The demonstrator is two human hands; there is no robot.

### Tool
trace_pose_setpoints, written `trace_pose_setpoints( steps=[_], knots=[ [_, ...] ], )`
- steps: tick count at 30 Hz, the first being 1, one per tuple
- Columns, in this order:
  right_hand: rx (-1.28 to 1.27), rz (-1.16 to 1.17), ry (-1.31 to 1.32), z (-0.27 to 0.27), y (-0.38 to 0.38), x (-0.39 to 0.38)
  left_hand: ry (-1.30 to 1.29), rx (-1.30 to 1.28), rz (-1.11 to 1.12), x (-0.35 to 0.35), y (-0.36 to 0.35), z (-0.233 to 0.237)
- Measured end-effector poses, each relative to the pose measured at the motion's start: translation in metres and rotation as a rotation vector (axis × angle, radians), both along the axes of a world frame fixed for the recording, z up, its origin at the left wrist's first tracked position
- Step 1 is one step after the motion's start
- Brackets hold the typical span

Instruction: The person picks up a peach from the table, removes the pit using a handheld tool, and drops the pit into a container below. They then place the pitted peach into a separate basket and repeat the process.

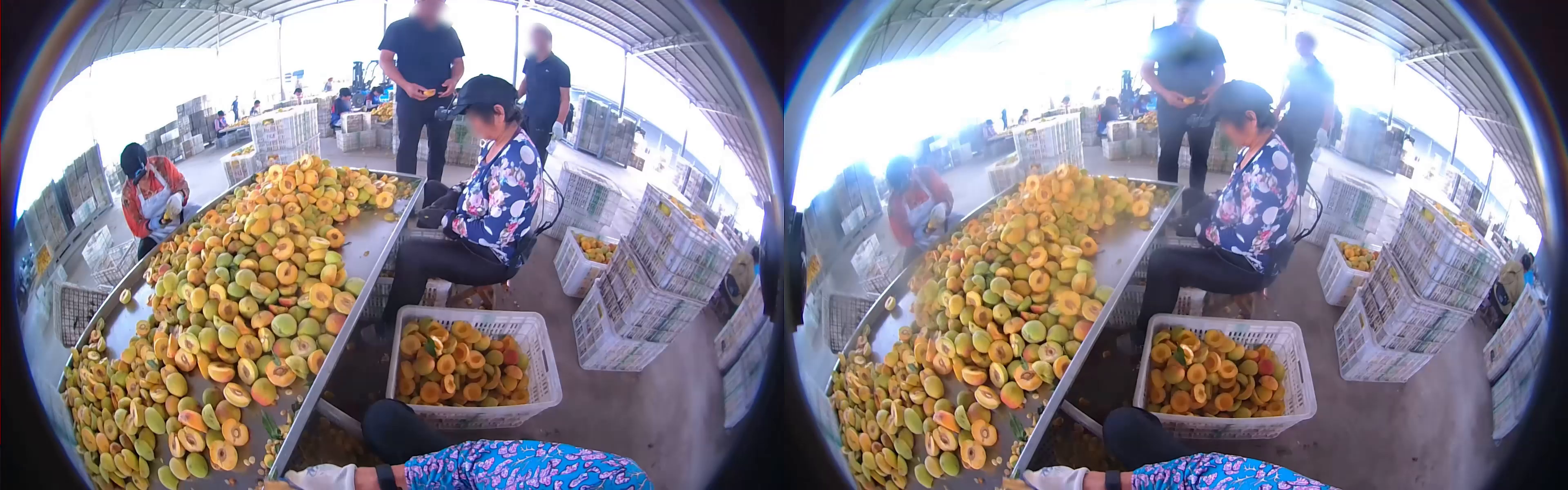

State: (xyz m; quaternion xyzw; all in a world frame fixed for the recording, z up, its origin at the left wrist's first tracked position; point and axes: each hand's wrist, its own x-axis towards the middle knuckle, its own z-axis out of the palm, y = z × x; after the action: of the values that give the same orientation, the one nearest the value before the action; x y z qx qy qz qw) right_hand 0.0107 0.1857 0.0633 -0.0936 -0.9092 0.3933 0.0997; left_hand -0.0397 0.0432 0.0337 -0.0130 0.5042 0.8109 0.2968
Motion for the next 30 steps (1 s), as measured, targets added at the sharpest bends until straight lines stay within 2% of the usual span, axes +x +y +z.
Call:
trace_pose_setpoints(
  steps=[3, 4, 5, 6, 7, 8, 9, 11, 12, 13, 15, 16, 18, 21, 30],
  knots=[
    [-0.113, -0.115, 0.132, 0.013, 0.001, -0.002, 0.163, -0.116, 0.009, -0.005, -0.008, -0.014],
    [-0.154, -0.083, 0.119, 0.022, 0.005, 0.002, 0.752, -0.432, 0.002, -0.003, -0.007, 0.001],
    [-0.219, -0.029, 0.094, 0.031, 0.009, 0.007, 0.278, -0.067, 0.161, 0.001, 0.011, 0.021],
    [-0.241, 0.002, 0.113, 0.036, 0.009, 0.01, 0.662, -0.362, -0.066, -0.01, 0.007, 0.018],
    [-0.251, 0.009, 0.23, 0.037, 0.007, 0.014, 1.081, -0.61, -0.19, -0.019, 0.003, 0.015],
    [-0.289, 0.033, 0.168, 0.021, 0.008, 0.016, 1.087, -0.522, -0.048, -0.016, 0.003, 0.025],
    [-0.354, 0.006, 0.068, 0.038, 0.004, 0.026, 1.062, -0.609, 0.121, -0.009, 0.001, 0.034],
    [-0.361, -0.045, 0.009, 0.015, -0.007, 0.031, 0.991, -0.463, 0.192, -0.015, -0.001, 0.025],
    [-0.604, -0.107, -0.267, 0.029, -0.015, 0.034, 0.827, -0.33, 0.187, -0.015, -0.001, 0.016],
    [-0.508, -0.066, -0.225, 0.02, -0.02, 0.035, 0.601, -0.046, 0.146, -0.017, -0.001, 0.011],
    [-0.519, -0.023, -0.238, 0.014, -0.031, 0.032, 0.127, 0.462, 0.102, -0.021, 0.0, 0.005],
    [-0.443, 0.003, -0.192, 0.012, -0.032, 0.032, -0.124, 0.682, 0.091, -0.022, 0.001, 0.006],
    [-0.281, 0.047, -0.111, 0.003, -0.038, 0.029, -0.1, 0.638, 0.128, -0.019, 0.001, 0.009],
    [-0.288, 0.068, -0.21, 0.002, -0.039, 0.023, -0.004, 0.575, 0.158, -0.016, 0.0, 0.007],
    [-0.502, 0.089, -0.384, 0.011, -0.039, 0.02, 0.115, 0.472, 0.149, -0.012, 0.001, 0.012]
  ],
)
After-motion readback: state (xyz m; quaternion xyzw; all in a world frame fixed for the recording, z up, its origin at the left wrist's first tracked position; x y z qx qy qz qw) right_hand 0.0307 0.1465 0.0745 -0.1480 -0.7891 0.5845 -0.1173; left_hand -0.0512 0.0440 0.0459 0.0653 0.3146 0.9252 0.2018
